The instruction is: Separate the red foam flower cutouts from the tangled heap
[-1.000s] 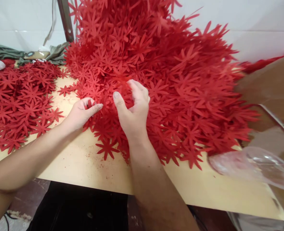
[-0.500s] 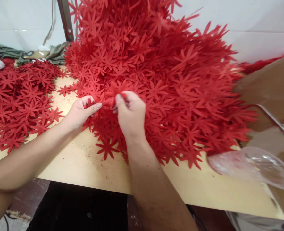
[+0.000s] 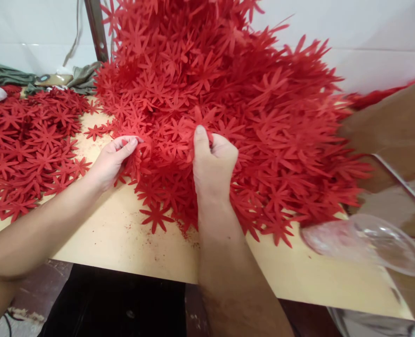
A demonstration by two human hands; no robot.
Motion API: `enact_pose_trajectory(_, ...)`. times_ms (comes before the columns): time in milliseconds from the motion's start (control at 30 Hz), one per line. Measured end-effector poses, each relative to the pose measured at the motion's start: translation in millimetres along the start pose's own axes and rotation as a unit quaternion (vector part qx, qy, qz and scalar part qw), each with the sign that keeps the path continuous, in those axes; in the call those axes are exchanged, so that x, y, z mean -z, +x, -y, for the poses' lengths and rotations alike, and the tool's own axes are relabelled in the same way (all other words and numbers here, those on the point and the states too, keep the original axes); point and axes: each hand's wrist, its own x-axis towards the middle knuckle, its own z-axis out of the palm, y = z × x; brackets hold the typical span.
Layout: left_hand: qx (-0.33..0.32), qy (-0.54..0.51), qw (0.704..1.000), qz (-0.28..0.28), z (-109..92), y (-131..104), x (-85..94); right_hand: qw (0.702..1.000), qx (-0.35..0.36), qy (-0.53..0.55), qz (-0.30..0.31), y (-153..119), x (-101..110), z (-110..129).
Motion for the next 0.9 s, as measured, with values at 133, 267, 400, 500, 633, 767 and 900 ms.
enact_pose_trajectory(133, 0.014, 0.005, 1.0, 0.021, -2.9, -3.3, -1.2, 1.0, -0.009, 0.012, 0.024, -7.8, -8.9, 10.6)
enact_pose_trajectory(267, 0.013, 0.031, 0.998, 0.056, -5.1, -8.2, -6.8, 0.991, 0.035, -0.02, 0.127, -18.4, -17.5, 21.3)
enact_pose_trajectory(400, 0.013, 0.043, 0.998, 0.035, -4.5, -6.9, -8.5, 0.984, 0.033, -0.014, 0.173, -21.0, -16.8, 23.7)
enact_pose_trajectory(500, 0.006, 0.024, 1.0, -0.012, -4.3, -0.7, -3.0, 0.985, 0.009, 0.013, 0.17, -15.7, -10.7, 20.2)
enact_pose_trajectory(633, -0.002, -0.014, 0.999, -0.05, -4.2, 8.4, 7.3, 0.999, -0.019, 0.035, 0.035, -3.1, -0.7, 9.0)
enact_pose_trajectory(767, -0.016, -0.047, 0.998, -0.04, -0.8, 12.6, 11.7, 0.999, 0.016, -0.024, -0.04, 1.9, 5.4, 2.7)
enact_pose_trajectory(900, -0.009, -0.064, 0.998, -0.018, 3.3, 14.4, 12.1, 0.965, 0.155, -0.199, 0.074, -6.0, 3.6, 2.3)
